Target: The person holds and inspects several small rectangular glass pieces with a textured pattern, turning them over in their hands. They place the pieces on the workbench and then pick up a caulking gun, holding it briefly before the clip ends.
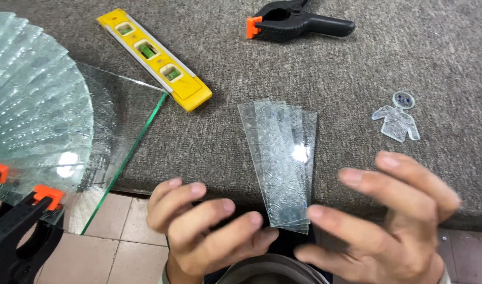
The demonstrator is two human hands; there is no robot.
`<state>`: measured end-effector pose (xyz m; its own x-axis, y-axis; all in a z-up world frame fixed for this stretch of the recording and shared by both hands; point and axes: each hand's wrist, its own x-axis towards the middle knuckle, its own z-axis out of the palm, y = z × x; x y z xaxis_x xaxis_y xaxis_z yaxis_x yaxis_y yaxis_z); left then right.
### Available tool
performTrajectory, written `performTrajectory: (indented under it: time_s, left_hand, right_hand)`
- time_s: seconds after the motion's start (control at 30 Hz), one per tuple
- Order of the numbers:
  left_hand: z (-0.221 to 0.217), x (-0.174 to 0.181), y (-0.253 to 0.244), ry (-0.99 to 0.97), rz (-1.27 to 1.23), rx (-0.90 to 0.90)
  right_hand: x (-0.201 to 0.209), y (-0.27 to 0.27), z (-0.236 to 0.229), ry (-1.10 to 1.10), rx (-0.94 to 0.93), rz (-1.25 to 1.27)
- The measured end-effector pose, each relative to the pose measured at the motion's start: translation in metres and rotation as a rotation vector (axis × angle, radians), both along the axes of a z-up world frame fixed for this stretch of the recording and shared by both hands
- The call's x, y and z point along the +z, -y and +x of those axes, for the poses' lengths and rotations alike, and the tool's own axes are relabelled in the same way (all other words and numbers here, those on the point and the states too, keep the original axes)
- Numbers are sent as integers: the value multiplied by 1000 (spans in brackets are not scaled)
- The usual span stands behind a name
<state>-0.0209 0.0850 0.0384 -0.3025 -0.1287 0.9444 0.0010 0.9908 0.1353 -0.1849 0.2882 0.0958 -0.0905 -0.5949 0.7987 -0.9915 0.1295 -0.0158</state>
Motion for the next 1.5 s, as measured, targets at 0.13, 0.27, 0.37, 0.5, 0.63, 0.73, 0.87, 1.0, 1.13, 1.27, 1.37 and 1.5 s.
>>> performTrajectory:
  time_s: [0.13, 0.27, 0.37, 0.5, 0.63, 0.73, 0.87, 1.0, 1.13, 1.27, 1.37, 1.5]
  left_hand:
    - [4, 4, 2, 70, 151, -124]
    - [4, 7, -3, 67, 219, -138]
    - [2, 14, -8, 66, 266, -147]
    - [-2, 25, -14, 95, 328, -138]
    - [-4, 28, -16, 93, 338, -129]
    - [-5, 30, -17, 91, 346, -133]
    - [-6, 31, -17, 86, 363, -136]
    - [-6, 31, -17, 77, 371, -142]
    - [-7, 29, -19, 62, 360, -144]
    - [-9, 18, -17, -32, 369, -78]
    - [-15, 6, -8, -80, 316, 84]
    - [-19, -22, 24, -38, 37, 313]
  right_hand:
    - [3, -7, -4, 59, -40, 33]
    - [2, -13, -12, -6, -13, 94]
    - [1, -13, -13, -16, -13, 95]
    - [5, -13, -11, -9, -8, 125]
    - [1, -1, -6, 12, 12, 11]
    - [3, 0, -1, 36, -13, 19]
    - [5, 2, 3, 74, -30, 28]
    - [3, 3, 2, 68, -16, 20]
    - [3, 0, 2, 55, -29, 49]
    - [1, 7, 13, 89, -116, -16]
    - [9, 10, 16, 148, -262, 7]
    - [30, 14, 10, 273, -358, 161]
